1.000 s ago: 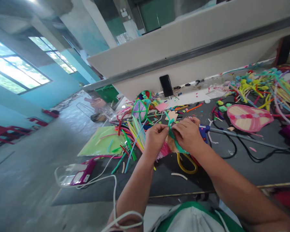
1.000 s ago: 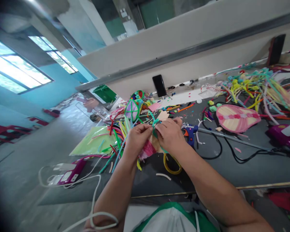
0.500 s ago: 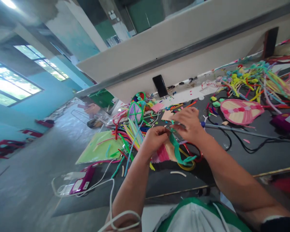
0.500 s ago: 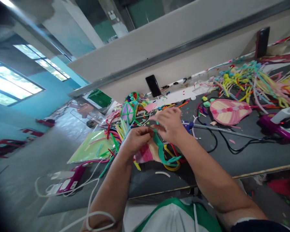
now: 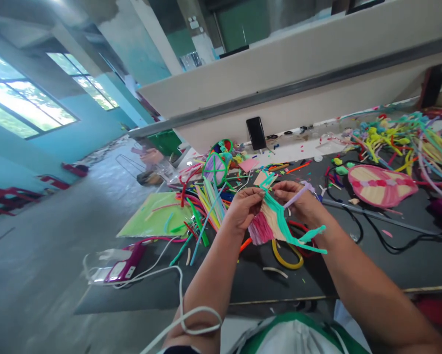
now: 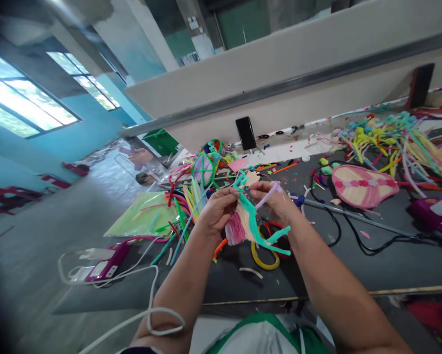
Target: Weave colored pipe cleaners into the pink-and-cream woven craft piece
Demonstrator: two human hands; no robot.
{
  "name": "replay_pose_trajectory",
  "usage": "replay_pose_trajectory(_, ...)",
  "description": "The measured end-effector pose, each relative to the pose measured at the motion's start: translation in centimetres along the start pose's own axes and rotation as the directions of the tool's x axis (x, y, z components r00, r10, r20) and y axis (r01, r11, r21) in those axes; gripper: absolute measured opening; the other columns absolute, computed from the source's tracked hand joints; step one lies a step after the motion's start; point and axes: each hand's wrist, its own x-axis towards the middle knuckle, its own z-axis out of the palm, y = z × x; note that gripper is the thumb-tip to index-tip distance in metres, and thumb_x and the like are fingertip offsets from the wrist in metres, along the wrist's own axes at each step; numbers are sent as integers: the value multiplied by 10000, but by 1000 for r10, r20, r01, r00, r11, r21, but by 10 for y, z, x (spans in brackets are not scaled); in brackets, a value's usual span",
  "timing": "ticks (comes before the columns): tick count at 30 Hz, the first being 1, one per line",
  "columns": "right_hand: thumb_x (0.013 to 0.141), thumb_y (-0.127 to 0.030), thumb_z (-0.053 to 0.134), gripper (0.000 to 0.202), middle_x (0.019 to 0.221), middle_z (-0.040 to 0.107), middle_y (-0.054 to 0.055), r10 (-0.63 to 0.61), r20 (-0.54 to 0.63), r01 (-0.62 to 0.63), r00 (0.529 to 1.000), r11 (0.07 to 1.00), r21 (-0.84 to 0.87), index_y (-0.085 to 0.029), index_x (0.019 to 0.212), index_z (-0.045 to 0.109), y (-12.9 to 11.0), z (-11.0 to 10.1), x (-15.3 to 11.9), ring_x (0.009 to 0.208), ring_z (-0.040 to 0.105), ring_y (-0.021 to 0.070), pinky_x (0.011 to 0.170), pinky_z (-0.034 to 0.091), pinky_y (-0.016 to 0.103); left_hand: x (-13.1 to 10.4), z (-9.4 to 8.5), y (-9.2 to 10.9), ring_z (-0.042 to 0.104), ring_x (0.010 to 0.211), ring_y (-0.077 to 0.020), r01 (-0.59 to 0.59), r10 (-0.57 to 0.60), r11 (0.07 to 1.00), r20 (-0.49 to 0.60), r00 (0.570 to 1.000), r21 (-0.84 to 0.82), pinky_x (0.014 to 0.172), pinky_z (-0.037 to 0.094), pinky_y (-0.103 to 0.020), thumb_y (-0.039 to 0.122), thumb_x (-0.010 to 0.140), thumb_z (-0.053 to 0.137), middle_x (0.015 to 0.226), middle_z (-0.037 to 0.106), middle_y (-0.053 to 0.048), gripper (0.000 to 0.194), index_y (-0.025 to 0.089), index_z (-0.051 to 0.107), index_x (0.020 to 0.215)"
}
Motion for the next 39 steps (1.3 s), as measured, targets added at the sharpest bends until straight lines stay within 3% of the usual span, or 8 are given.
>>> replay_pose_trajectory(4, 585, -264, 813, 259, 716, 658, -8, -20, 61, 16, 998, 998, 55, -180, 793, 683, 11, 12, -4, 629, 582, 107, 628, 437, 252, -3, -2, -6, 533, 510, -73, 13, -13, 1000, -9, 1000, 1, 537, 416, -203, 230, 589, 790, 581, 601, 12, 198, 134, 658, 701)
replay_pose_trajectory(15, 599, -257, 800, 203, 561, 574, -36, -1, 26, 2, 1000, 1000, -20, -163, 707, 657, 5, 16, -9, 487, 475, 78, 493, 353, 230, -10, -1, -7, 465, 477, -50, -15, 14, 997, 19, 1000, 71, 477, 331, -186, 285, 590, 792, 566, 562, 24, 238, 135, 636, 689)
replay_pose_trajectory(21, 616, -287, 791, 198, 509, 542, -40, -13, 38, 15, 999, 998, -54, -154, 652, 649, 5, 11, -9, 449, 439, 65, 464, 328, 224, -11, -2, -9, 363, 416, -30, -5, -3, 993, 74, 997, 115, 418, 225, -185, 293, 614, 780, 495, 469, 51, 235, 130, 619, 672)
replay_pose_trajectory(26, 622, -327, 791, 224, 566, 605, -11, -22, 60, 28, 998, 993, -111, -152, 694, 673, 14, 5, -2, 452, 470, 75, 446, 339, 218, -10, -2, -12, 368, 424, -33, 14, -22, 994, 74, 997, 105, 423, 232, -189, 319, 612, 779, 512, 472, 45, 264, 136, 597, 667)
replay_pose_trajectory(30, 621, -339, 794, 241, 556, 610, -9, 9, 83, -4, 997, 998, -60, -154, 696, 658, 15, 4, -1, 456, 492, 86, 445, 354, 216, -9, -1, -11, 338, 399, -30, 10, -22, 985, 65, 998, 171, 408, 215, -185, 368, 645, 750, 484, 466, 50, 277, 137, 603, 687)
replay_pose_trajectory(32, 627, -336, 791, 243, 541, 602, -8, 46, 104, -44, 994, 999, -22, -151, 711, 658, 12, 5, -3, 463, 504, 96, 453, 369, 223, -9, -1, -9, 409, 443, -46, -48, 37, 970, 48, 998, 239, 442, 297, -185, 364, 650, 746, 535, 520, 34, 270, 137, 626, 737)
replay_pose_trajectory(35, 629, -323, 791, 240, 547, 605, -4, 68, 127, -67, 990, 998, -10, -145, 729, 665, 10, 6, -4, 475, 517, 101, 474, 386, 231, -9, -2, -6, 561, 656, -106, -226, 231, 915, 25, 973, 335, 636, 449, -232, 321, 650, 751, 734, 616, -11, 274, 152, 646, 839)
replay_pose_trajectory(39, 622, -316, 798, 239, 569, 609, -8, 64, 137, -62, 988, 998, -23, -145, 729, 668, 12, 7, -4, 478, 517, 93, 489, 387, 227, -10, -1, -7, 568, 786, -138, -410, 434, 765, 73, 898, 496, 733, 451, -255, 306, 692, 724, 873, 619, -34, 245, 182, 655, 892)
